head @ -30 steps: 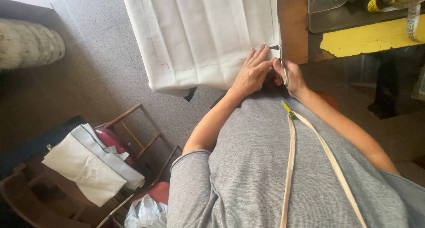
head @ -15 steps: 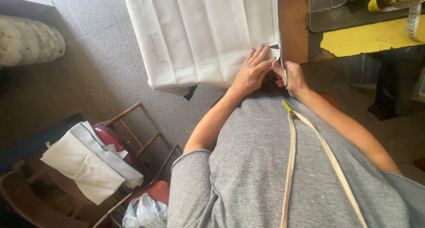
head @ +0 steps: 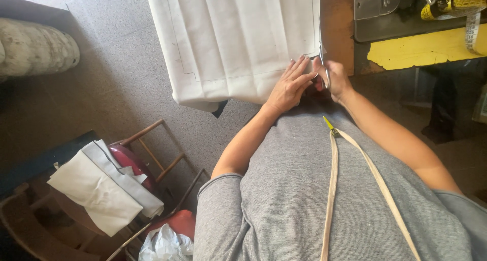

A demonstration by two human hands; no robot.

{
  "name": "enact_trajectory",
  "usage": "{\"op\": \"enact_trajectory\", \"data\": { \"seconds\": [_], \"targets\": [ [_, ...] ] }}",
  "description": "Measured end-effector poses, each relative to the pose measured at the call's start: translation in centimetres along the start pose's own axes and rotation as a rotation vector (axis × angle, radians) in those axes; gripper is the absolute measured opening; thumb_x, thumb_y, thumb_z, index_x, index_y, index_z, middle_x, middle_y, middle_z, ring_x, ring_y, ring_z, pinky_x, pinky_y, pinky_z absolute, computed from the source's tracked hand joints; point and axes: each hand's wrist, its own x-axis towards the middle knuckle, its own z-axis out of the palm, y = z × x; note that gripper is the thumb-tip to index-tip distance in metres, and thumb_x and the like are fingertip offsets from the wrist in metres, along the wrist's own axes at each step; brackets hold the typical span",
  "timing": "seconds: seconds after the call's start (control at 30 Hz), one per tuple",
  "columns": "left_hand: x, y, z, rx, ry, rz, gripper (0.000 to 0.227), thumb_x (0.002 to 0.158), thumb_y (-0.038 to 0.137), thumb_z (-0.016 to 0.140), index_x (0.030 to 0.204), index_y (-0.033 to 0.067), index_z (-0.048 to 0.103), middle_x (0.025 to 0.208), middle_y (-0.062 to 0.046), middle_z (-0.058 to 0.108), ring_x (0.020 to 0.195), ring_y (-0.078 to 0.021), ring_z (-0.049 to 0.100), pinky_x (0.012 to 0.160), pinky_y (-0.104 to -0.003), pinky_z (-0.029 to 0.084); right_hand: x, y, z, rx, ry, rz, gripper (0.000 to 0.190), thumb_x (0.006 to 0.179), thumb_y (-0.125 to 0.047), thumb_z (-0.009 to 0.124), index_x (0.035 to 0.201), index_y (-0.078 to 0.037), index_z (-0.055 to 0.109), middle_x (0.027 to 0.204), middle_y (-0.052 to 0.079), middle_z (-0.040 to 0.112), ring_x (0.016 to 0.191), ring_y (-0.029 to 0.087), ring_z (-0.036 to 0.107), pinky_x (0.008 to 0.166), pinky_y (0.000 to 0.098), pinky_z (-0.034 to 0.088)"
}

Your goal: Cut white fabric with scissors and yellow foam with a utility knife at a workshop table.

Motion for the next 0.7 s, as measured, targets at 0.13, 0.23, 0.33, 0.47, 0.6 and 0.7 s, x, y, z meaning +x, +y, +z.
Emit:
{"op": "enact_trajectory", "data": {
  "seconds": [0.13, 0.23, 0.33, 0.47, 0.6, 0.7],
  "targets": [
    [0.2, 0.2, -0.2, -0.01, 0.022, 0.012, 0.028, 0.103, 0.031, 0.064, 0.129, 0.0222, 0.07, 0.154, -0.012, 0.052, 0.146, -0.03, 0.048, 0.122, -0.047, 0.039, 1.4, 0.2, 0.4, 0.004, -0.017, 0.009, 0.062, 0.096, -0.068, 0.077, 0.09, -0.008, 0.063, 0.065, 0.009, 0.062, 0.049, 0.014, 0.062, 0.041, 0.0227, 0.055],
    [0.0, -0.1, -0.1, -0.001, 0.025, 0.016, 0.028, 0.103, 0.032, 0.064, 0.129, 0.0224, 0.07, 0.155, -0.011, 0.052, 0.147, -0.0295, 0.047, 0.122, -0.047, 0.038, 1.0, 0.7, 0.4, 0.009, 0.007, 0.018, 0.06, 0.095, -0.066, 0.081, 0.089, -0.008, 0.065, 0.063, 0.009, 0.059, 0.047, 0.015, 0.062, 0.04, 0.0221, 0.054],
    [-0.2, -0.2, 0.0, 0.005, 0.013, 0.01, 0.029, 0.103, 0.032, 0.063, 0.129, 0.0227, 0.07, 0.155, -0.011, 0.052, 0.147, -0.0292, 0.047, 0.123, -0.046, 0.038, 0.4, 1.1, 0.2, 0.019, 0.024, 0.038, 0.057, 0.094, -0.06, 0.085, 0.088, -0.007, 0.066, 0.061, 0.009, 0.056, 0.047, 0.016, 0.062, 0.039, 0.0231, 0.054],
    [-0.2, -0.2, 0.0, -0.015, -0.004, 0.004, 0.029, 0.103, 0.03, 0.063, 0.13, 0.0218, 0.07, 0.155, -0.012, 0.052, 0.147, -0.0304, 0.047, 0.124, -0.046, 0.037, 0.0, 0.6, -0.2, 0.03, 0.025, 0.052, 0.056, 0.09, -0.053, 0.093, 0.085, -0.005, 0.065, 0.059, 0.009, 0.053, 0.046, 0.016, 0.064, 0.039, 0.0239, 0.056],
    [-0.3, -0.4, 0.1, -0.023, -0.005, 0.005, 0.028, 0.103, 0.03, 0.063, 0.129, 0.0202, 0.071, 0.155, -0.013, 0.052, 0.147, -0.0307, 0.047, 0.123, -0.046, 0.037, 0.2, 0.4, -0.4, 0.036, 0.01, 0.077, 0.053, 0.09, -0.05, 0.092, 0.086, -0.005, 0.064, 0.059, 0.007, 0.053, 0.046, 0.014, 0.064, 0.039, 0.0222, 0.056],
    [-0.4, -0.5, 0.1, -0.021, -0.008, 0.011, 0.029, 0.103, 0.031, 0.063, 0.13, 0.021, 0.07, 0.155, -0.012, 0.052, 0.147, -0.0296, 0.047, 0.123, -0.045, 0.038, 1.7, 0.2, -0.2, 0.042, 0.009, 0.046, 0.05, 0.091, -0.051, 0.092, 0.085, -0.008, 0.068, 0.058, 0.008, 0.055, 0.046, 0.015, 0.064, 0.038, 0.0249, 0.056]
  ]
}}
